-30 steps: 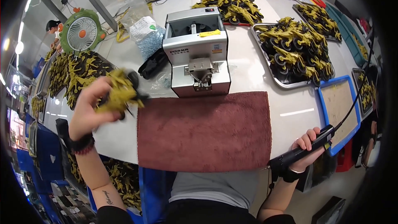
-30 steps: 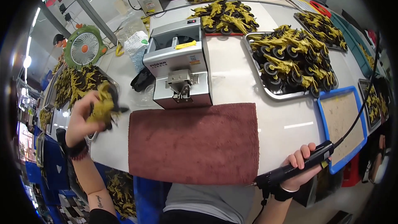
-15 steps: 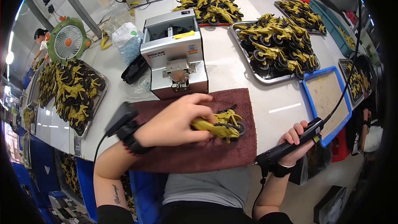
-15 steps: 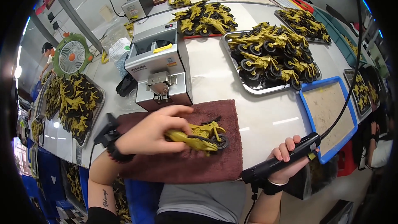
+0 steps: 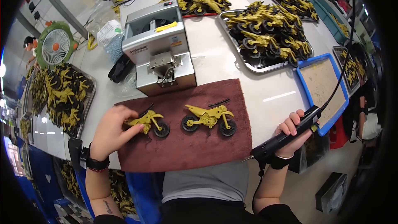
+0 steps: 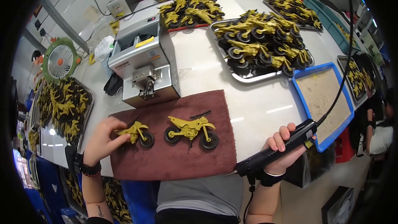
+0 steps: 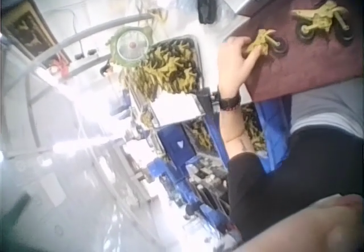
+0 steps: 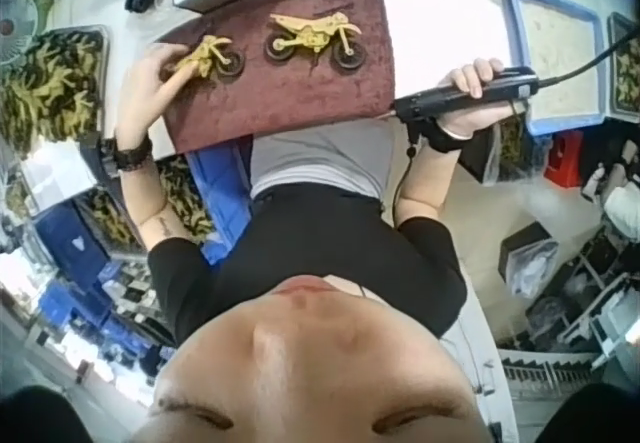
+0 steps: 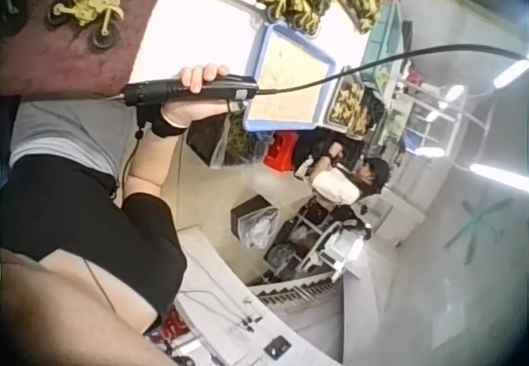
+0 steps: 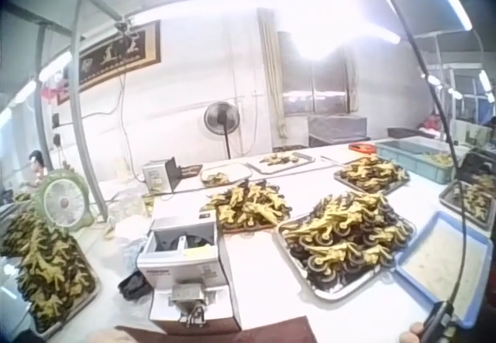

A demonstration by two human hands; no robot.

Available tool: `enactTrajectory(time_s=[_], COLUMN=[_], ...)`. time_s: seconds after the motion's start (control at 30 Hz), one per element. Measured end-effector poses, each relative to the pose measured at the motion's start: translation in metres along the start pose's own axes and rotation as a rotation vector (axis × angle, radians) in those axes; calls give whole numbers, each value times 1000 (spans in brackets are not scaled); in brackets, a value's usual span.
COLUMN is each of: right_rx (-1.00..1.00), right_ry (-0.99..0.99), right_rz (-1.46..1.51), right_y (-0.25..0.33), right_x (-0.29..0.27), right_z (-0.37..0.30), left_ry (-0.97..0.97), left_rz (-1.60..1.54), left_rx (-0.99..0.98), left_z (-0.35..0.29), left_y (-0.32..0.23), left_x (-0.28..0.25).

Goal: Using a heat gun and an automated screw/pin feeder to assemble small toy motorcycle models.

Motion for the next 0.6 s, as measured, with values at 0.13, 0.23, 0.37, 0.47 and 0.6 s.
enactTrajectory(time_s=[0.13,0.23,0.37,0.47,0.6], right_rx=[-25,-9,-3,-2,31], right_ry=[-1,22,14,47,66], right_rz=[-9,-21,-18,-20,-4], right_y=[9,7,3,5,-4], right_x=[0,1,1,3,5], right_z=[-2,0,1,-5,1], left_ry=[-353,-105,-90,-145,-248], left_rz=[148,-29,33,129,87], left_rx=[259,626,668,624,614], left_z=[14,29,49,63,43], left_y=[-73,-126,-141,-140,-126], left_x=[-23,15,54,55,31])
Point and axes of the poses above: each hand's wrist, its own z-axis towards the middle knuckle, its own x-axis out of the palm, y = z × x, the point moved 7 cm from there along z, towards the middle knuckle, and after that the axes turned 8 degrees about z, right-handed, at the moved point
